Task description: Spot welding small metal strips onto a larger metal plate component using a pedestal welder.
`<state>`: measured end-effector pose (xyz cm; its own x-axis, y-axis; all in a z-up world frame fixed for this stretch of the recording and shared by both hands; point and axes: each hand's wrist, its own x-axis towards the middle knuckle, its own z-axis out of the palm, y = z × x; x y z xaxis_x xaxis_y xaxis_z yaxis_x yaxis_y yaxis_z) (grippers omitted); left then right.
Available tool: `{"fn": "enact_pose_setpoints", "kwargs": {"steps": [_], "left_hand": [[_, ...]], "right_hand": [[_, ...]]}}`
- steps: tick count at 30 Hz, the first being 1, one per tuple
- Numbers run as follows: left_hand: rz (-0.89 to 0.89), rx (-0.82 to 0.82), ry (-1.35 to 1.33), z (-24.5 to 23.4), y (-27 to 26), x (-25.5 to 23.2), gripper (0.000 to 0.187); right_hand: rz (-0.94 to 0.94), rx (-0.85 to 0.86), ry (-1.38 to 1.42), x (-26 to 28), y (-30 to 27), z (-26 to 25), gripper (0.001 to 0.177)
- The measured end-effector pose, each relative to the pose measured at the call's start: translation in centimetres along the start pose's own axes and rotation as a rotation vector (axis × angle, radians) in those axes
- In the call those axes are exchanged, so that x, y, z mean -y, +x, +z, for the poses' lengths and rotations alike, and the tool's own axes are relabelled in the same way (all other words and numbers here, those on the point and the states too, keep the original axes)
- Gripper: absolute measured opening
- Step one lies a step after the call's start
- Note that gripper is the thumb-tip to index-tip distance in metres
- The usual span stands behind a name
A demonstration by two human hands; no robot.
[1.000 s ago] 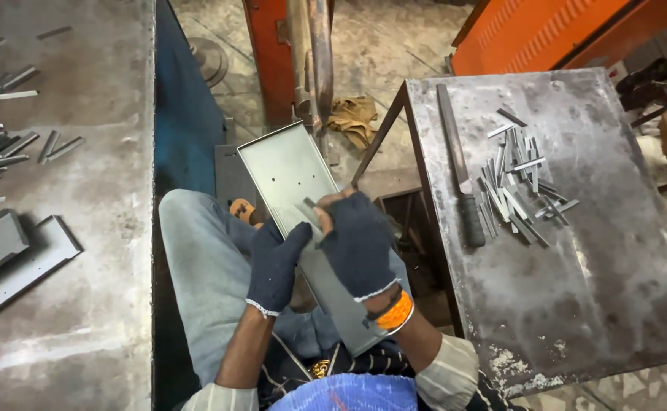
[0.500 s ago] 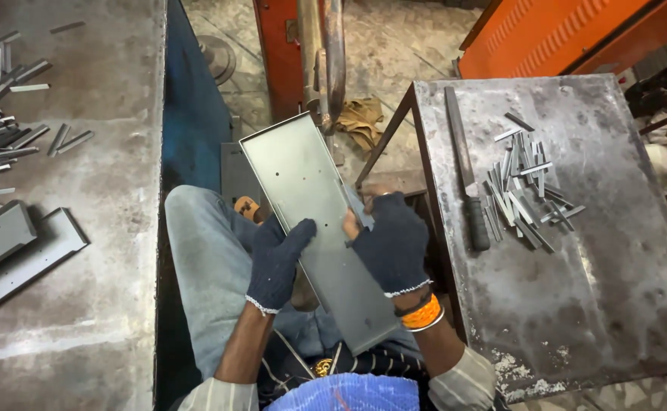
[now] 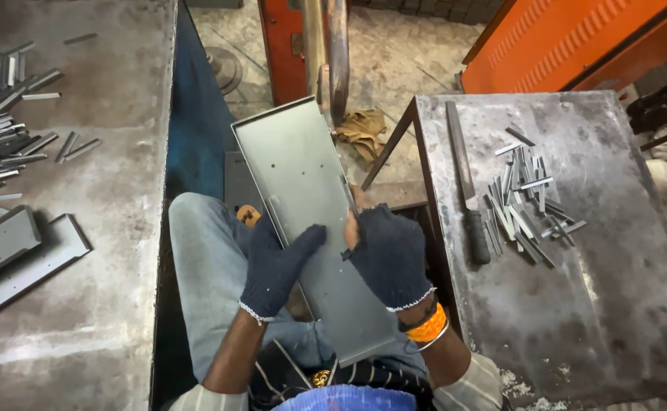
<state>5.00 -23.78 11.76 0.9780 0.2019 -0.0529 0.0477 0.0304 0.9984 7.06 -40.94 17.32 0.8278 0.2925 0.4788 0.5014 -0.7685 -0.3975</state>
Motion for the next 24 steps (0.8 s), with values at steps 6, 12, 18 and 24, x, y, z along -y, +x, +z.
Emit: {"fn": "enact_pose_setpoints", "kwargs": {"steps": [6, 12, 18, 24], "left_hand": [[0.014, -0.006, -0.015, 0.0, 1.7, -3.0, 0.036], [0.002, 0.027, -0.198, 0.0, 3.4, -4.8, 0.039], [-0.046, 0.063, -0.227, -0.6, 4.7, -6.2, 0.039], [-0.051, 0.055, -0.24, -0.6, 5.0, -4.3, 0.034]], "right_hand": [[-0.002, -0.058, 0.058, -0.3, 1.8, -0.1, 0.04], [0.066, -0.032, 0.029, 0.4, 4.5, -0.5, 0.023], [0.067, -0.012, -0.031, -0.6, 5.7, 0.7, 0.019], [0.064, -0.011, -0.036, -0.4, 5.9, 0.4, 0.019]]}}
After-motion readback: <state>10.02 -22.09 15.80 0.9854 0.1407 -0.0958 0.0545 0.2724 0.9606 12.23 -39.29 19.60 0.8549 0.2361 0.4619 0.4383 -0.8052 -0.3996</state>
